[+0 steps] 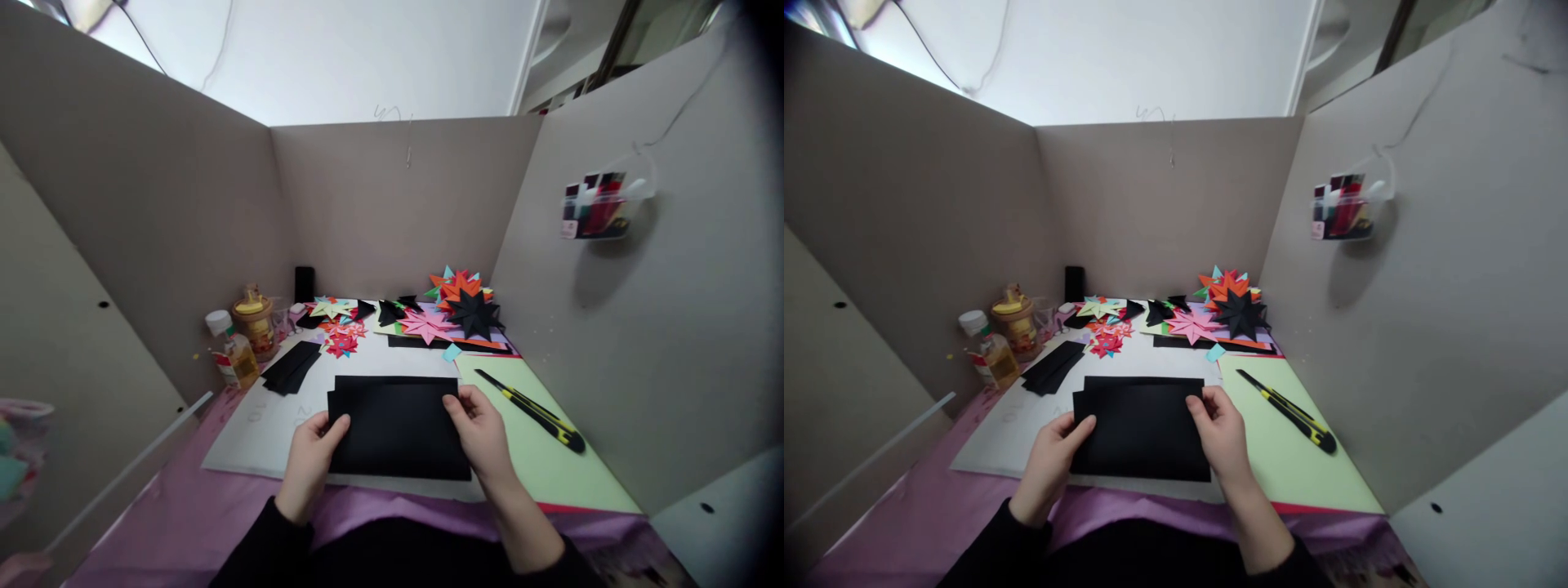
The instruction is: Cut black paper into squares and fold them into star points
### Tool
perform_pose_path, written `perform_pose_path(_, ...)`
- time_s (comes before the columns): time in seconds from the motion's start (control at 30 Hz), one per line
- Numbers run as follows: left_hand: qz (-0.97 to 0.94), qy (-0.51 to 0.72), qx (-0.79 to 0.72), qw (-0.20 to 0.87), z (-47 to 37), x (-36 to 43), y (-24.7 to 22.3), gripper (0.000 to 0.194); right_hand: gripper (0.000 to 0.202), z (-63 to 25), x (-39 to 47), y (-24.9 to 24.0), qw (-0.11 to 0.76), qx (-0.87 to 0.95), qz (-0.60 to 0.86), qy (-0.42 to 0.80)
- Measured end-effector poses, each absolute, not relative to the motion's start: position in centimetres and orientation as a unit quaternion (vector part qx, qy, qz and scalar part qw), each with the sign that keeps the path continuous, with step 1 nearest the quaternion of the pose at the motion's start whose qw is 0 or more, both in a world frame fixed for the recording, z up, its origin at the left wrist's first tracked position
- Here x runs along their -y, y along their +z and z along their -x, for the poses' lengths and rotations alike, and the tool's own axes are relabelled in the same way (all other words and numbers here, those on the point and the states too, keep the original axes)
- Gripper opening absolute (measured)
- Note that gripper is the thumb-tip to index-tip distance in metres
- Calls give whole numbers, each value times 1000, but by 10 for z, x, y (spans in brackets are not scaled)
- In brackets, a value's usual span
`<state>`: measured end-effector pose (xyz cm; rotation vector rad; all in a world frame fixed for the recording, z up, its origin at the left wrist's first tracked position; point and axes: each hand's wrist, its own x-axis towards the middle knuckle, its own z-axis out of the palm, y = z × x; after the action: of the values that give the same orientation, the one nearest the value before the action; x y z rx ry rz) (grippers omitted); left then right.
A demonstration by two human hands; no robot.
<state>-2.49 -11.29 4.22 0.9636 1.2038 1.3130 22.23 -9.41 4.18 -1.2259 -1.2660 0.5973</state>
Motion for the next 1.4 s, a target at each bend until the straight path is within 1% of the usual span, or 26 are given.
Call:
perform_pose_path(0.13, -401, 581, -522, 478, 27, 112, 39, 31, 29, -223, 100, 40, 569, 556, 477, 373)
perform_pose_path(0.2, -400, 592, -527, 460, 27, 112, 37, 30, 29, -223, 103, 36, 566, 553, 467, 395)
perform_pose_path(0.33, -391, 620, -515, 445, 26, 110, 33, 28, 39, -221, 102, 25, 588, 515, 500, 372)
perform_pose_path(0.4, -377, 634, -505, 448, 24, 109, 32, 29, 40, -220, 101, 21, 600, 501, 511, 358)
perform_pose_path(0.57, -334, 646, -496, 474, 23, 110, 31, 46, 38, -218, 99, 17, 623, 478, 513, 348)
perform_pose_path(0.63, -331, 642, -498, 479, 23, 110, 32, 49, 38, -217, 99, 16, 629, 471, 514, 344)
perform_pose_path(0.8, -357, 635, -490, 479, 23, 111, 32, 35, 41, -215, 99, 18, 641, 461, 516, 331)
perform_pose_path(0.87, -362, 635, -492, 474, 23, 111, 31, 32, 40, -215, 99, 19, 646, 456, 515, 331)
perform_pose_path(1.3, -354, 651, -490, 458, 25, 108, 20, 35, 39, -213, 99, 20, 658, 432, 496, 367)
perform_pose_path(1.4, -351, 652, -485, 465, 25, 108, 21, 35, 34, -211, 99, 22, 680, 399, 474, 392)
